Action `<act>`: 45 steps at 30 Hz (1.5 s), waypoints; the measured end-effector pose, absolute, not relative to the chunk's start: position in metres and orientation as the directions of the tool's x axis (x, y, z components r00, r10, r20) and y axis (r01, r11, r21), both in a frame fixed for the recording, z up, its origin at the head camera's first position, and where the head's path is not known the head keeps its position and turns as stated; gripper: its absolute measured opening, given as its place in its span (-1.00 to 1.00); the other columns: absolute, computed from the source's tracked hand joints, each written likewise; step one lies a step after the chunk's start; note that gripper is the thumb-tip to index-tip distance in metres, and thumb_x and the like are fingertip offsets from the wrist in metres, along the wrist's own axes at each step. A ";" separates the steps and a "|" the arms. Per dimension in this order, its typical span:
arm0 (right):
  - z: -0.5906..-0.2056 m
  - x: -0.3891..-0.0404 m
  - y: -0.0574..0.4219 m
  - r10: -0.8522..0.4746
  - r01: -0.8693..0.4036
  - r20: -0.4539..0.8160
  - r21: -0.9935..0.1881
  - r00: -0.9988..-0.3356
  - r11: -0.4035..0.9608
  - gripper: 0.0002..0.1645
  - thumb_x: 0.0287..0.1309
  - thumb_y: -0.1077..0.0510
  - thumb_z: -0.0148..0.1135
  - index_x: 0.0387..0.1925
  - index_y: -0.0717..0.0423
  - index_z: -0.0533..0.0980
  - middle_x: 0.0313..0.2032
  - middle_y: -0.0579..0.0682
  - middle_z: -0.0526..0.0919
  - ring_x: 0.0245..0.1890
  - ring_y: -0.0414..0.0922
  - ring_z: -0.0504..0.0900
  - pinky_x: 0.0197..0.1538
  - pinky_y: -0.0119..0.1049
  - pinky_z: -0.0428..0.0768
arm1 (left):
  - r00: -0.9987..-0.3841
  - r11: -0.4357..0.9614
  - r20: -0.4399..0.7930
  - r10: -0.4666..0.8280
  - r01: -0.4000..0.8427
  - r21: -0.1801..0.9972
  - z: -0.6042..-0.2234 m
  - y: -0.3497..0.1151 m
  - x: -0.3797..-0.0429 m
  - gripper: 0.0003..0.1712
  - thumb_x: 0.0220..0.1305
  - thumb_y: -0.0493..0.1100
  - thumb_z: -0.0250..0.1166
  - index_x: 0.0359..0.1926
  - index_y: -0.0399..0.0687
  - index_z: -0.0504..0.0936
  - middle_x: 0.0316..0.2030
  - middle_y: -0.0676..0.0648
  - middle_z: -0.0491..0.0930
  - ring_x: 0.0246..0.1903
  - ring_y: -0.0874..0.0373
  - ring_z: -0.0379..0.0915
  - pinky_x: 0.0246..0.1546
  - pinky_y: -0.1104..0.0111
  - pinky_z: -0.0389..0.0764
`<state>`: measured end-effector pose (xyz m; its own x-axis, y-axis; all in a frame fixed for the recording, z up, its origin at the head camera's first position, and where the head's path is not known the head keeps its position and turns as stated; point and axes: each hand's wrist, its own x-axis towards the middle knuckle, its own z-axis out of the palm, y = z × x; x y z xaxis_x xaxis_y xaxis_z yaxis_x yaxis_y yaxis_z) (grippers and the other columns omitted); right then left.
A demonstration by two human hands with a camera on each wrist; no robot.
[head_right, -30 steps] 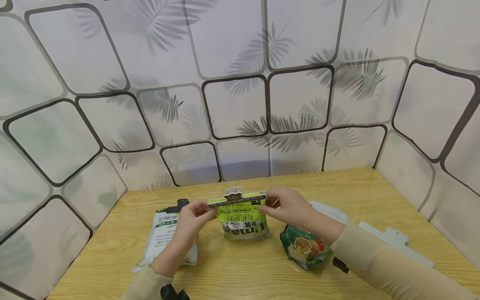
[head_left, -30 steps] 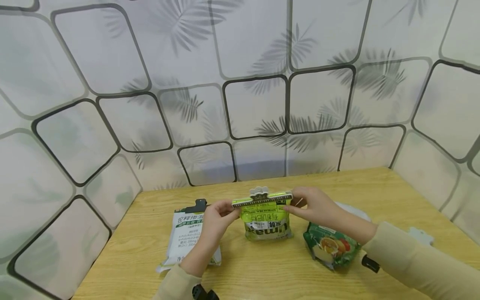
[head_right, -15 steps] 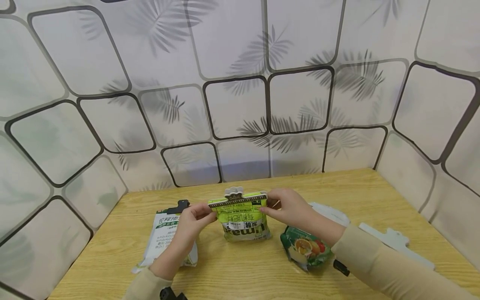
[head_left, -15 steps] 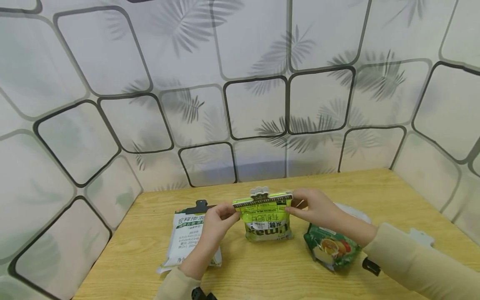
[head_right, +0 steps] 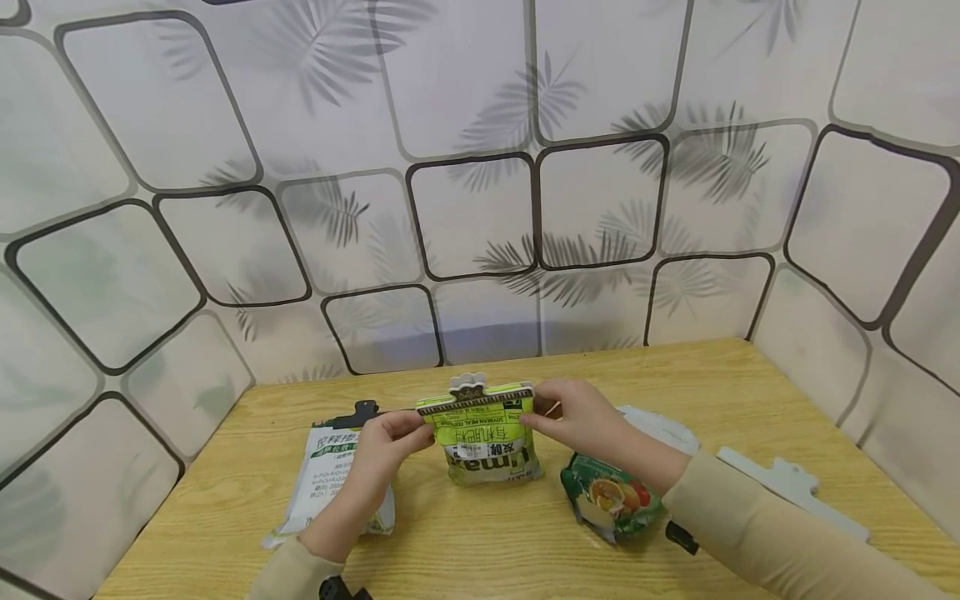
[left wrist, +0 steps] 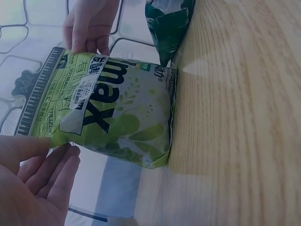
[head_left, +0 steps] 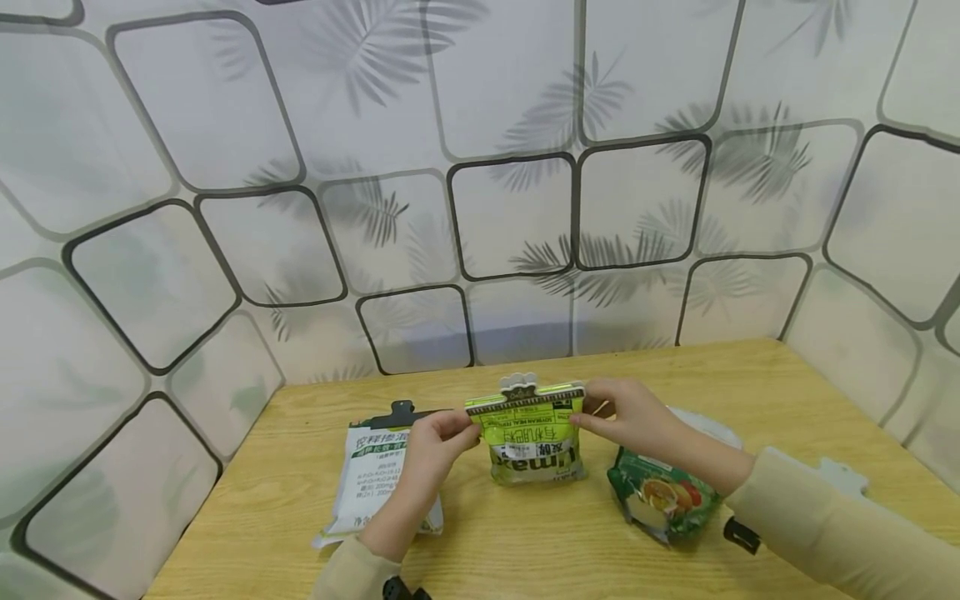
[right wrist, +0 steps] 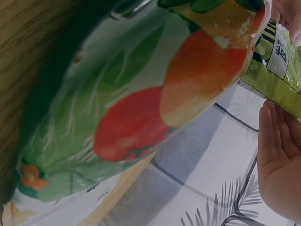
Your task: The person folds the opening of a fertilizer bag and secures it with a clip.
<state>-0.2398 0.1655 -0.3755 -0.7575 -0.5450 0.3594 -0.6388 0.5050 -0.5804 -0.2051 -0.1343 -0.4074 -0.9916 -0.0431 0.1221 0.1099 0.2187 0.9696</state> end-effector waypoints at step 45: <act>-0.374 -0.241 0.159 -0.454 -0.536 0.296 -0.574 -0.841 0.619 -0.77 0.45 0.11 0.35 -0.41 0.01 0.65 -0.50 -0.21 0.65 -0.55 -0.32 0.42 -0.42 -0.37 0.42 | -0.994 0.220 0.104 -0.038 0.093 0.971 -0.402 -0.131 -0.216 -0.80 0.46 -0.40 0.31 0.00 -0.48 0.72 -0.09 -0.40 0.79 -0.15 -0.14 0.84 -0.06 0.17 0.85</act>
<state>-0.2407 0.1587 -0.3743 -0.8406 -0.4536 0.2960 -0.5361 0.6188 -0.5742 -0.2157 -0.1307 -0.4017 -0.9939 -0.0381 0.1038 0.0930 0.2201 0.9710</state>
